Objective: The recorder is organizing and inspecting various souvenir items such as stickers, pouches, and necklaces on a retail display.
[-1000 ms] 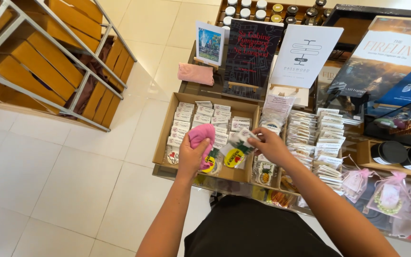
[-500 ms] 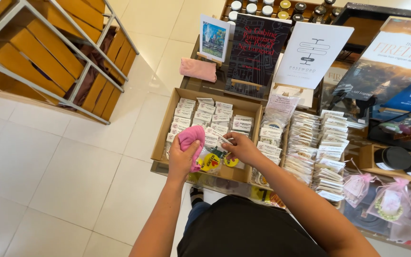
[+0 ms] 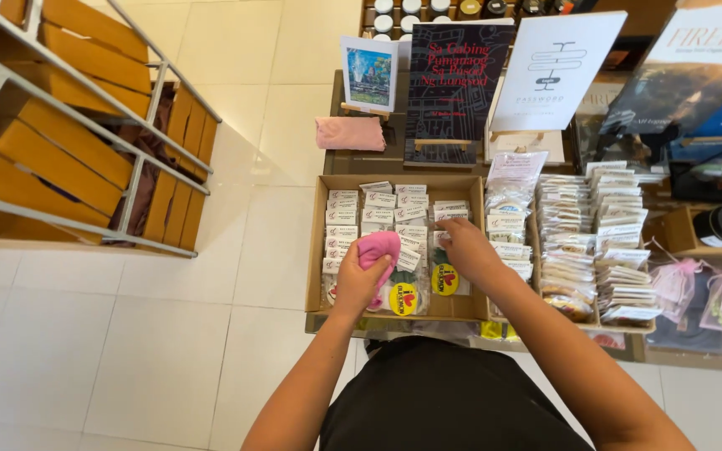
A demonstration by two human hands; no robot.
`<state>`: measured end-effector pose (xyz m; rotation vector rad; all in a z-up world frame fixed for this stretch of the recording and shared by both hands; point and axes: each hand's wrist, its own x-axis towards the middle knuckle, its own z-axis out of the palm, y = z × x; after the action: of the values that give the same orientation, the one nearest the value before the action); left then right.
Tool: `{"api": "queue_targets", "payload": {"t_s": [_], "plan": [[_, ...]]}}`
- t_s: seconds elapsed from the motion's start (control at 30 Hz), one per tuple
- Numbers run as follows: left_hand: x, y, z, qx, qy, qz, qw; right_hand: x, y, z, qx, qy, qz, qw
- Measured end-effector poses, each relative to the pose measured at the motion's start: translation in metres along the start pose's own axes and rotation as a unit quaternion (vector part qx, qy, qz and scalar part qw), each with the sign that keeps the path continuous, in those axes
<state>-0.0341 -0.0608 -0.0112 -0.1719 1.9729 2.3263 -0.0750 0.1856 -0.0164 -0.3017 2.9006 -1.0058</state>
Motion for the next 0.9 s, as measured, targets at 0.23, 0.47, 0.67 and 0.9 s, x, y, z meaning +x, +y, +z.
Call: {"api": "queue_targets", "payload": {"t_s": [0.23, 0.47, 0.67, 0.9], "plan": [[0.019, -0.006, 0.004, 0.066, -0.042, 0.0, 0.997, -0.009, 0.001, 0.012, -0.1, -0.057, 0.022, 0.993], [0.026, 0.002, 0.007, 0.01, -0.06, -0.036, 0.998, -0.007, -0.005, 0.016, -0.268, -0.16, 0.029, 0.95], [0.021, 0.012, 0.005, 0.02, -0.045, -0.042, 0.998, -0.013, -0.014, -0.006, -0.108, -0.178, 0.07, 0.976], [0.014, 0.031, 0.007, -0.014, -0.015, -0.073, 0.997, -0.008, -0.042, -0.058, -0.02, -0.199, 0.156, 0.967]]}}
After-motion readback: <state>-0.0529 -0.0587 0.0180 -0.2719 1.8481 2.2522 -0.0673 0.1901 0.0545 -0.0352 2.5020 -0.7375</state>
